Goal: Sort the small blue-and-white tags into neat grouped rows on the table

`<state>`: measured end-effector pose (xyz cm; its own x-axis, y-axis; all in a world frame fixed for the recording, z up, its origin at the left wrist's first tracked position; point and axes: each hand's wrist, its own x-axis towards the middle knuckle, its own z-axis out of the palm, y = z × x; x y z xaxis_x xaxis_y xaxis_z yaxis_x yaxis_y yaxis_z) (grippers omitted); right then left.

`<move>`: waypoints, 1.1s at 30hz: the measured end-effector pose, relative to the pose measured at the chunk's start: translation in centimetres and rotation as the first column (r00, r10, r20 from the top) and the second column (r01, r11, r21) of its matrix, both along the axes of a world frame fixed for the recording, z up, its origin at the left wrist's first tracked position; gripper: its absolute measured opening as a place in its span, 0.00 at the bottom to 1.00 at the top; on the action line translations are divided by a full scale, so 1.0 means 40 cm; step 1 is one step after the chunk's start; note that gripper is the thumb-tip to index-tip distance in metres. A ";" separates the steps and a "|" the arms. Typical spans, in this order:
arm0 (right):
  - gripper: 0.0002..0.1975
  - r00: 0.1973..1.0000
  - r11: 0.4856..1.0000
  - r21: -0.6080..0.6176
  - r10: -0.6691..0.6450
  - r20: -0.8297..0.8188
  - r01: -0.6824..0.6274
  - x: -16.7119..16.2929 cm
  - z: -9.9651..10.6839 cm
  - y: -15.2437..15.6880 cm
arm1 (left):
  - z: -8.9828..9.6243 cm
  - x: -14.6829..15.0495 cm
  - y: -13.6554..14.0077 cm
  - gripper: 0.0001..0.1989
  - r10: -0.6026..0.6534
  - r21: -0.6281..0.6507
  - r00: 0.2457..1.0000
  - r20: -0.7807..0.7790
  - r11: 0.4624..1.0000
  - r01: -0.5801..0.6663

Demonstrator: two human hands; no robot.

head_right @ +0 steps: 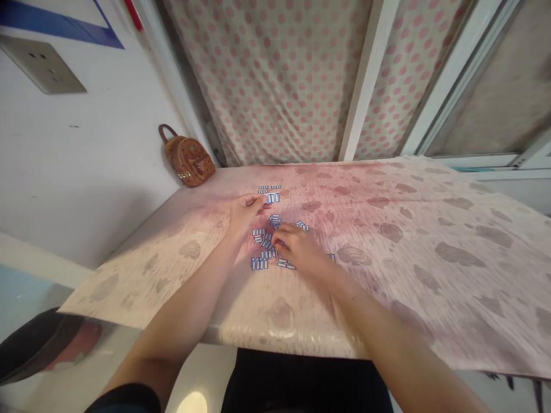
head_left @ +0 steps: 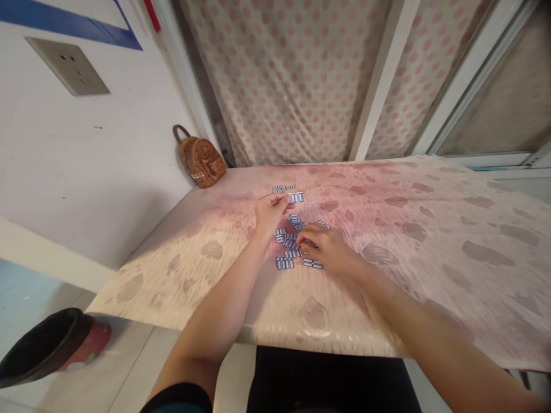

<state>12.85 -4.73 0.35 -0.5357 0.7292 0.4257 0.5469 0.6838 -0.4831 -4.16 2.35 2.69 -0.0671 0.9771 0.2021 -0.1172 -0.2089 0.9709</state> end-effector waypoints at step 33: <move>0.07 0.975 0.999 0.011 0.029 0.218 -0.032 -0.057 -0.012 -0.041 | -0.036 0.015 0.018 0.03 -0.054 0.051 0.995 -0.084 0.997 0.058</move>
<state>10.57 -6.37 -0.12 -0.6386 0.7057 0.3069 0.6168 0.7079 -0.3442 -3.54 3.08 1.26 0.0063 0.9665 0.2566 -0.0504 -0.2560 0.9654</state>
